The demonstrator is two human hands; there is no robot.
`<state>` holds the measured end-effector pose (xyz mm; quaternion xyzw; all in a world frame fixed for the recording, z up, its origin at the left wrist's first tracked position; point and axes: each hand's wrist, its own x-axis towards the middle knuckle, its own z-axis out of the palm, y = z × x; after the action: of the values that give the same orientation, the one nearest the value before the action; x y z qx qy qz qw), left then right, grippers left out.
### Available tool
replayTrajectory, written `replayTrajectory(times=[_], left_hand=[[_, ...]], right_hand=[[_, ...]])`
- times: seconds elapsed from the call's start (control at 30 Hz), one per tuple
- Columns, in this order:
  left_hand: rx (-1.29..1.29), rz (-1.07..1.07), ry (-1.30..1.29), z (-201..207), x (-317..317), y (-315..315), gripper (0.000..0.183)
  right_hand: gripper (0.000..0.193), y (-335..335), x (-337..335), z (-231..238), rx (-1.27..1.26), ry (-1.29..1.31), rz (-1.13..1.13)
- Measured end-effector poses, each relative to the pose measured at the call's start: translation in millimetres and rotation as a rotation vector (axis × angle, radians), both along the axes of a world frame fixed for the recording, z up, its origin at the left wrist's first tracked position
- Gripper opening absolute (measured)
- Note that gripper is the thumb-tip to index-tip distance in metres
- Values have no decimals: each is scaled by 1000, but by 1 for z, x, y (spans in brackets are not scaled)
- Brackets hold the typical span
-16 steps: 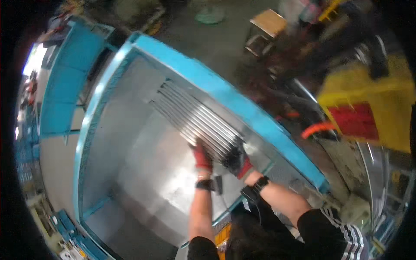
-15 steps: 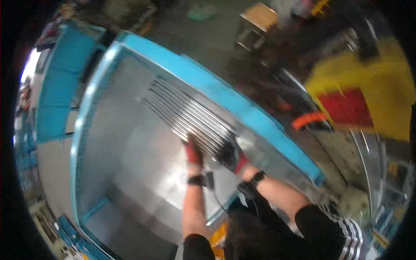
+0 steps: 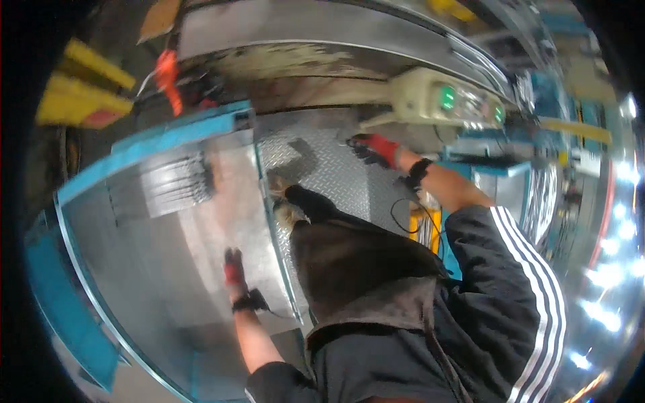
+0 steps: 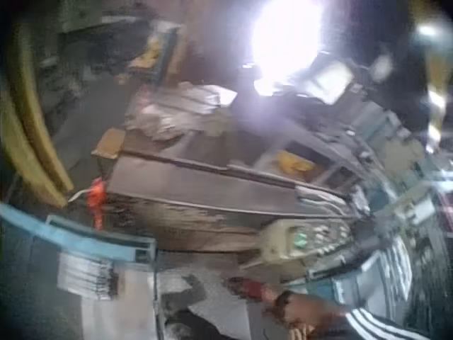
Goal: Operating a metal stamping press to form and collect metal parts.
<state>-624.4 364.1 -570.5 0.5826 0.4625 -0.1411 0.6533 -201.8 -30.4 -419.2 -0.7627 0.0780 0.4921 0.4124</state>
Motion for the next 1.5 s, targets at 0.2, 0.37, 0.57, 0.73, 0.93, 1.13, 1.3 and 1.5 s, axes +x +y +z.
replayTrajectory(times=[0.2, 0.37, 0.57, 0.73, 0.93, 1.13, 1.3, 1.5], left_hand=[[-346, -67, 192, 51, -107, -27, 55], [-106, -193, 573, 60, -62, -38, 47], [83, -162, 201, 127, 80, -70, 46], [16, -190, 114, 159, 183, -148, 55], [347, -739, -78, 180, 282, -282, 42], [630, -638, -495, 290, 402, -435, 59], [1078, -721, -597, 278, 465, -429, 82], [1215, -808, -536, 305, 502, -493, 91]], right_hand=[[65, -307, -92, 128, -671, -522, -111], [48, -455, -266, 98, -999, -306, -390], [65, -401, -336, 77, -679, 87, 177], [72, -463, -301, 34, -534, -118, -235], [79, -558, -219, 34, -322, -243, -604], [71, -600, -205, 29, -459, -359, -570], [70, -559, -165, 32, -379, -321, -469], [70, -528, -150, 57, -267, -247, -579]])
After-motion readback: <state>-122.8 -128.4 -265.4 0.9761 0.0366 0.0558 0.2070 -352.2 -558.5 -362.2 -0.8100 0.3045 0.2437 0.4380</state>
